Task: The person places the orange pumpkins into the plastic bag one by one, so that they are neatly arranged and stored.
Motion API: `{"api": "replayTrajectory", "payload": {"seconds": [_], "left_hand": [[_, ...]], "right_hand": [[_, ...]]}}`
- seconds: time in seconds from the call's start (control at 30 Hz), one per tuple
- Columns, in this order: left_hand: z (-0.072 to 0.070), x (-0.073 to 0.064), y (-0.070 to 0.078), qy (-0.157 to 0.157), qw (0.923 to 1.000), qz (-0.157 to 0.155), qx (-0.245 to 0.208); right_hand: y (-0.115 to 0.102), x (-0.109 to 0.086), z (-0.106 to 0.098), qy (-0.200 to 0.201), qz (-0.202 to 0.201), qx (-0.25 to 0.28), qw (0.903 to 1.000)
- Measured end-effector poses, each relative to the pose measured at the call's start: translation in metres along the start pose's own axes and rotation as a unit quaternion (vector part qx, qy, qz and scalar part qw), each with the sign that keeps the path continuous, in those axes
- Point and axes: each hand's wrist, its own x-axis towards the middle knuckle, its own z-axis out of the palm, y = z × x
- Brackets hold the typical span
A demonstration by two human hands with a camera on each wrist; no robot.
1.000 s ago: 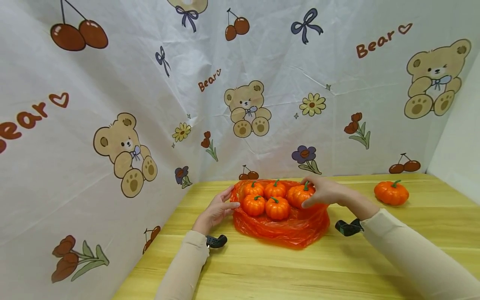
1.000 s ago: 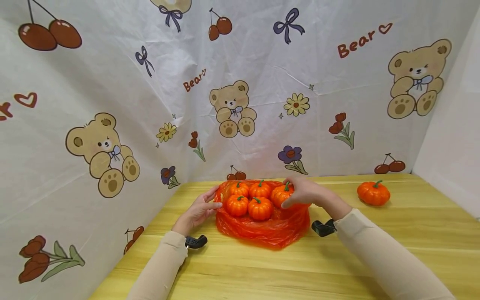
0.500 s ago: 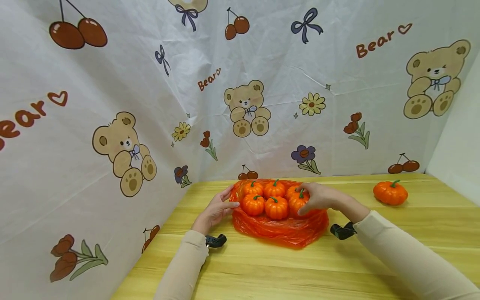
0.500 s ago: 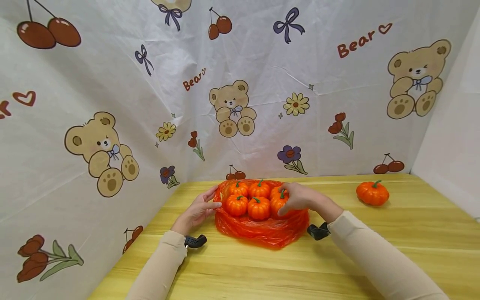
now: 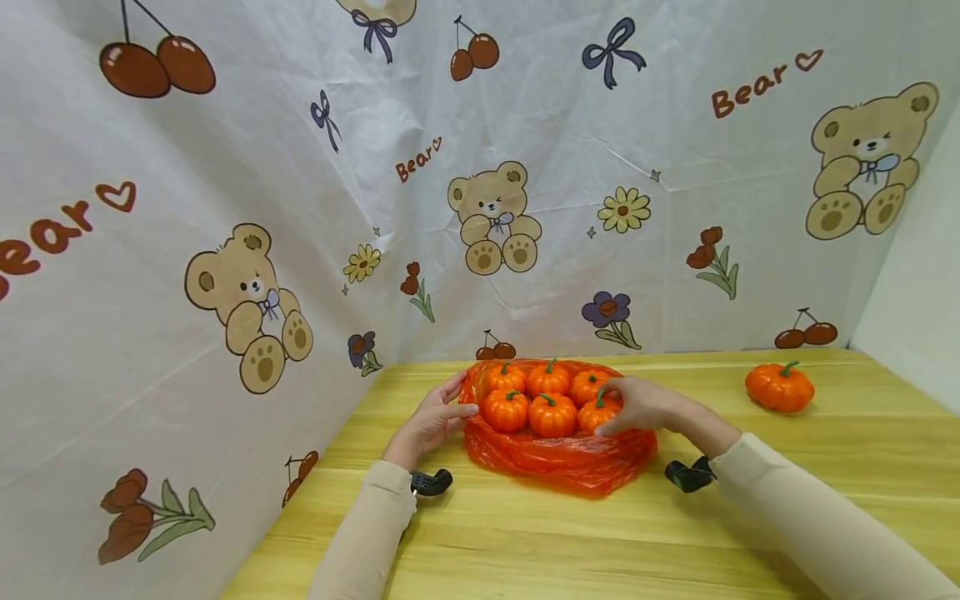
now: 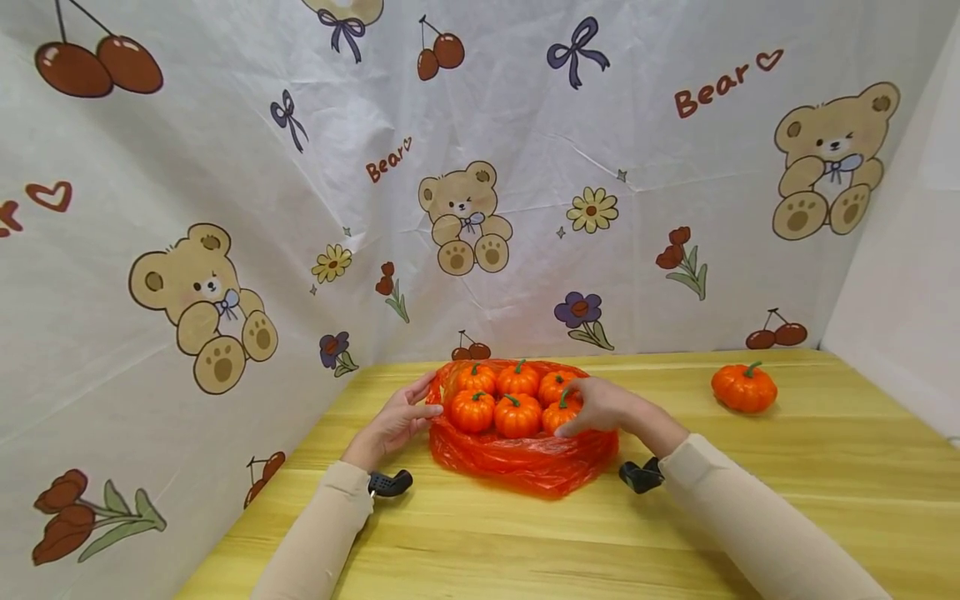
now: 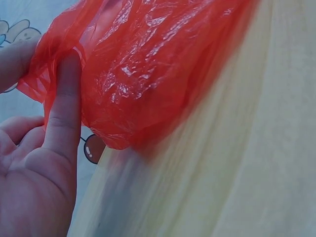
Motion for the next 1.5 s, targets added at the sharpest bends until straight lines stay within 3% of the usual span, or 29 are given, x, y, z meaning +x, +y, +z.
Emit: {"api": "replayTrajectory", "payload": {"seconds": [0.17, 0.4, 0.6, 0.93, 1.17, 1.5], "left_hand": [[0.0, 0.001, 0.002, 0.002, 1.0, 0.003, 0.001], [-0.001, 0.002, 0.0, 0.001, 1.0, 0.002, 0.0], [0.0, 0.0, 0.0, 0.0, 1.0, 0.0, -0.008], [-0.001, 0.0, -0.001, -0.002, 1.0, -0.001, -0.01], [-0.003, 0.001, -0.002, -0.004, 0.9999, 0.001, -0.013], [-0.002, 0.002, -0.003, 0.001, 0.9999, 0.0, -0.011]], "right_hand": [[0.002, 0.0, -0.001, 0.011, 0.0, 0.002, 0.9999], [0.009, -0.002, 0.0, 0.03, -0.036, -0.012, 0.9988], [0.018, -0.005, -0.002, 0.051, -0.046, 0.018, 0.9975], [0.034, -0.018, -0.018, 0.119, -0.045, 0.069, 0.9895], [0.048, -0.029, -0.031, 0.158, -0.018, 0.046, 0.9862], [0.072, -0.04, -0.05, 0.181, 0.037, 0.016, 0.9826]]}}
